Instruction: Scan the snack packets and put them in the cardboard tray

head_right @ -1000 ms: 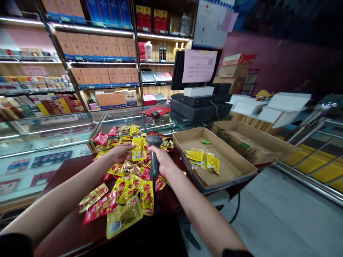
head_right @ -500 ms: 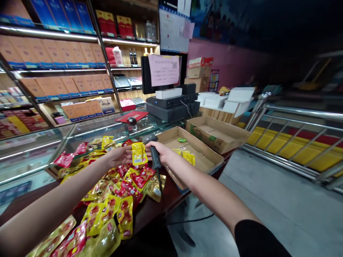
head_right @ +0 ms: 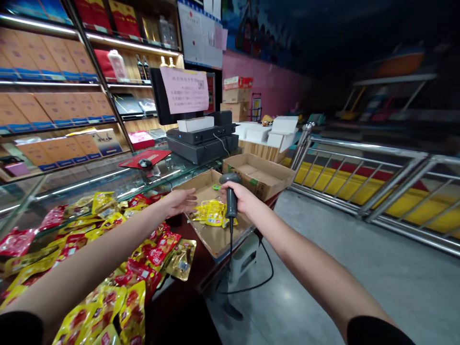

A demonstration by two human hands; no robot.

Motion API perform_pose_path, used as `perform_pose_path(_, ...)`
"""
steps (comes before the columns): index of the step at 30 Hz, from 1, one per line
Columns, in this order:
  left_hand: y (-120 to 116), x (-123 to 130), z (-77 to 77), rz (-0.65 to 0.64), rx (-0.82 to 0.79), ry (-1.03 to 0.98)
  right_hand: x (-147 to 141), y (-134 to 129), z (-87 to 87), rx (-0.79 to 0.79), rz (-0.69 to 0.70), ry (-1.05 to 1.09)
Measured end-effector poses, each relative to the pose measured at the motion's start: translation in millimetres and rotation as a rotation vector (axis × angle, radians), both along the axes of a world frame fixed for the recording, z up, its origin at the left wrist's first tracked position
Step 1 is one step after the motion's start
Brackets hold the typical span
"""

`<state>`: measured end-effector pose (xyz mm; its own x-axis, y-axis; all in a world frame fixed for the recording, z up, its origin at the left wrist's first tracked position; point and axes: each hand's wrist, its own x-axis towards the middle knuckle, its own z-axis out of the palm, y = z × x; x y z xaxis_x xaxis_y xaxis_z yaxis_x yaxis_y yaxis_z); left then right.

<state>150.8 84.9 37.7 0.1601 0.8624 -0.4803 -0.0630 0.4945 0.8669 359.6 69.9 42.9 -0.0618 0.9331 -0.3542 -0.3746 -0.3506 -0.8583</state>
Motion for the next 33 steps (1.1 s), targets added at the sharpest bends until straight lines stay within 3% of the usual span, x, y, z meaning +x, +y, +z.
perform_pose_path(5, -20, -59, 4.6, 0.062, 0.019, -0.034, -51, -2, 0.2, -0.076, 0.164, 0.101)
perform_pose_path(13, -86, -205, 20.1, 0.342, 0.083, -0.067, -186, -22, 2.9, -0.109, 0.546, 0.124)
perform_pose_path(16, -114, -250, 17.7, 0.442, 0.083, -0.090, -226, -31, -2.6, -0.132, 0.606, 0.085)
perform_pose_path(19, -141, -278, 10.7, 0.496, 0.078, -0.127, -252, -37, -11.9, -0.127, 0.598, 0.047)
perform_pose_path(22, -163, -287, -1.1, 0.514, 0.068, -0.157, -264, -37, -25.1, -0.078, 0.516, -0.032)
perform_pose_path(26, -178, -273, -22.7, 0.473, 0.077, -0.272, -266, -31, -45.4, -0.071, 0.432, -0.105)
perform_pose_path(30, -173, -241, -42.4, 0.410, -0.001, -0.377, -268, -28, -60.8, -0.084, 0.406, -0.131)
perform_pose_path(33, -160, -221, -51.3, 0.439, -0.017, -0.376, -270, -30, -65.2, -0.080, 0.399, -0.126)
